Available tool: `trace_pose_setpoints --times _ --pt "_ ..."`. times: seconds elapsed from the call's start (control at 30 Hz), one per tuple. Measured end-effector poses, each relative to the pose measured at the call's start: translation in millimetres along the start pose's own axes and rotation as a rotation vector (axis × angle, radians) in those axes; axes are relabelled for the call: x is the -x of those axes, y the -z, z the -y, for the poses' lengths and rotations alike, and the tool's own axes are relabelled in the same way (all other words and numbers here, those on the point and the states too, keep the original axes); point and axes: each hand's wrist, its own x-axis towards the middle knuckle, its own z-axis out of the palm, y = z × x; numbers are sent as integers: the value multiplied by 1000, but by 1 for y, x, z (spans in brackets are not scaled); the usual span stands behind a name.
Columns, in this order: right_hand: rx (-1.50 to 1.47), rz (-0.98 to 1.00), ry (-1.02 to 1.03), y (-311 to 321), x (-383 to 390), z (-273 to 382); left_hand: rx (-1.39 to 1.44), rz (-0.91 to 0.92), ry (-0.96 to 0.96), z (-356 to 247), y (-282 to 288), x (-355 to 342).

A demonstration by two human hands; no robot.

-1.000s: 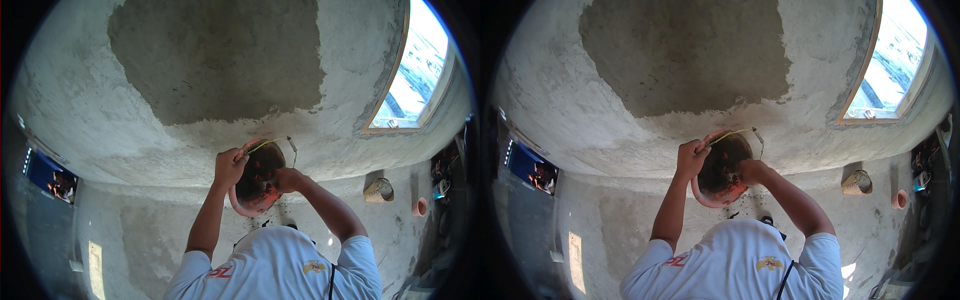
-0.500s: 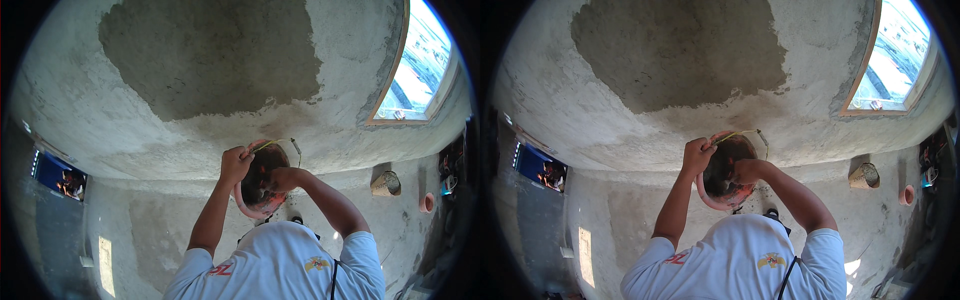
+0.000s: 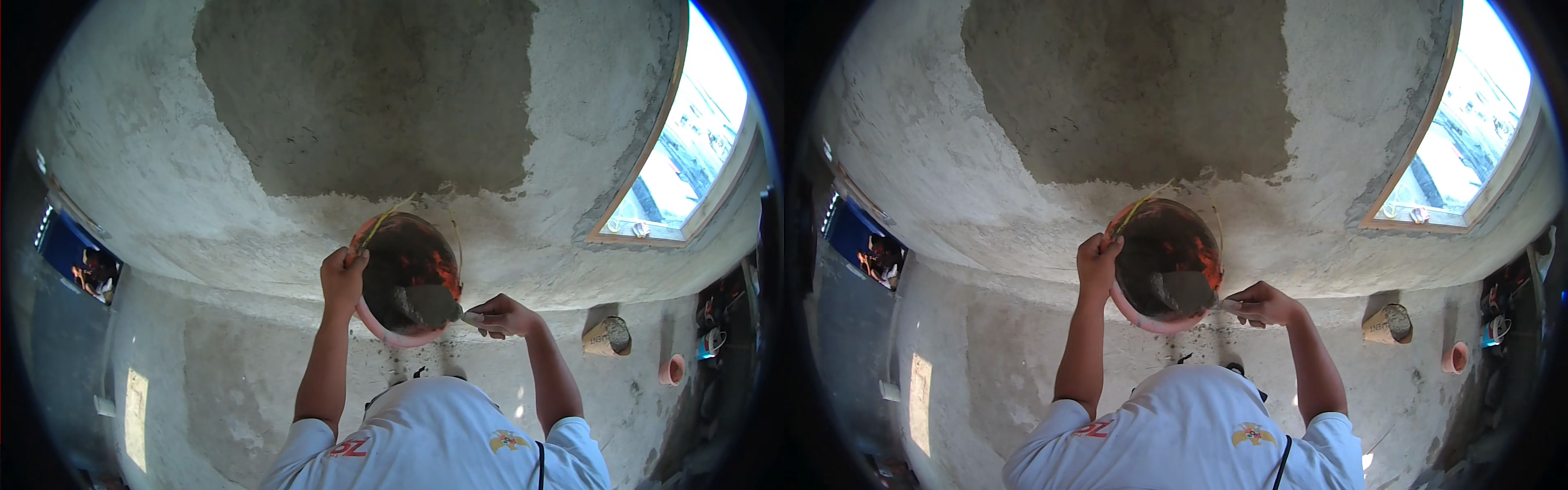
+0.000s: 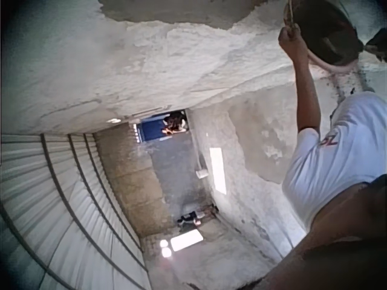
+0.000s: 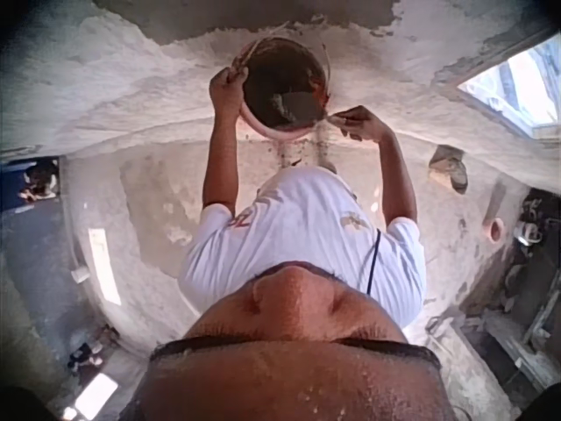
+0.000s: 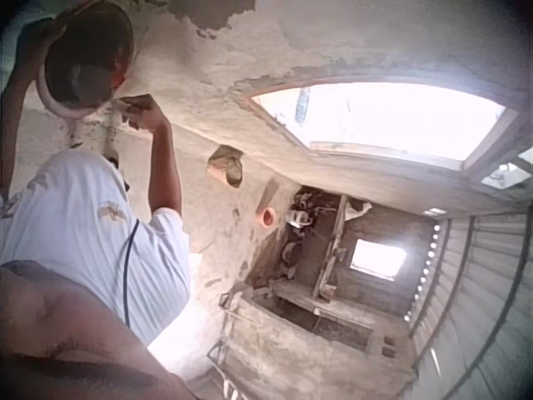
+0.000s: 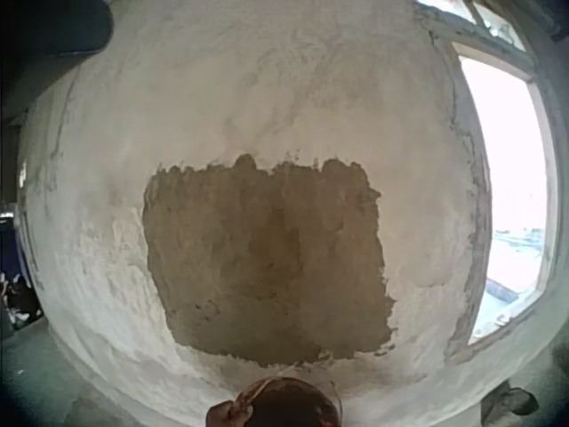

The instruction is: The person scoops mortar from a bucket with a trowel and applies and smooths it onto the wall.

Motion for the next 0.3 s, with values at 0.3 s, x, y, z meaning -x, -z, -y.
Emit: trace_pose_setpoints --times 0.3 --pt "220 -187 -120 -10 -5 9 -195 15 -119 -14 -6 1"
